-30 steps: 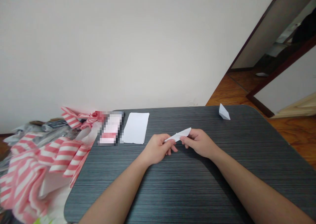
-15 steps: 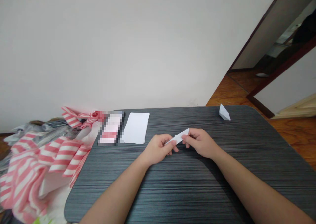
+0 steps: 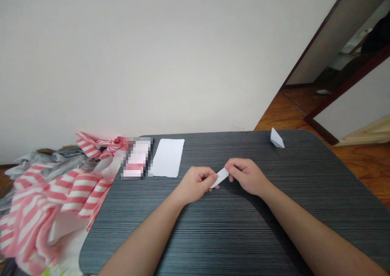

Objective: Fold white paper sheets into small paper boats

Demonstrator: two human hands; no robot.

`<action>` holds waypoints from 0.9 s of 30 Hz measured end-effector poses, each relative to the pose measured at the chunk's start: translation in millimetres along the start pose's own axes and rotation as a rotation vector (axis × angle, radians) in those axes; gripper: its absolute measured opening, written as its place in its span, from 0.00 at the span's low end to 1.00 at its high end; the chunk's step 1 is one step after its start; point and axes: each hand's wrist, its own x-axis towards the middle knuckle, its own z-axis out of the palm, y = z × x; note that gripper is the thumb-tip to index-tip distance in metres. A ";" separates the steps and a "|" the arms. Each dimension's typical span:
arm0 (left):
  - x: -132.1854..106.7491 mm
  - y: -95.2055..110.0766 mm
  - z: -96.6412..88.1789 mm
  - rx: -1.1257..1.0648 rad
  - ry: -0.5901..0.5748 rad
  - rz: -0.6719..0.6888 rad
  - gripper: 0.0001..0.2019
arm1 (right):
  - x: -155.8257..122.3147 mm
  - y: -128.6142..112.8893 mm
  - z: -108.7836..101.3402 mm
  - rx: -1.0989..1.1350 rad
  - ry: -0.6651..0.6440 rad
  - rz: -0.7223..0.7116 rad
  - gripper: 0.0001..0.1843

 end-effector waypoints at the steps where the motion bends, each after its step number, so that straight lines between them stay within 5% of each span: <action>1: 0.2 0.1 0.5 -0.012 0.003 0.001 0.16 | -0.2 0.3 0.2 0.006 0.003 0.007 0.20; 11: 8.2 -10.0 4.1 -0.294 0.090 -0.009 0.11 | 1.1 9.0 6.8 0.308 -0.109 0.003 0.05; 27: 6.9 -10.6 5.5 -0.272 0.135 0.101 0.06 | -0.3 7.2 6.3 0.238 -0.048 0.035 0.07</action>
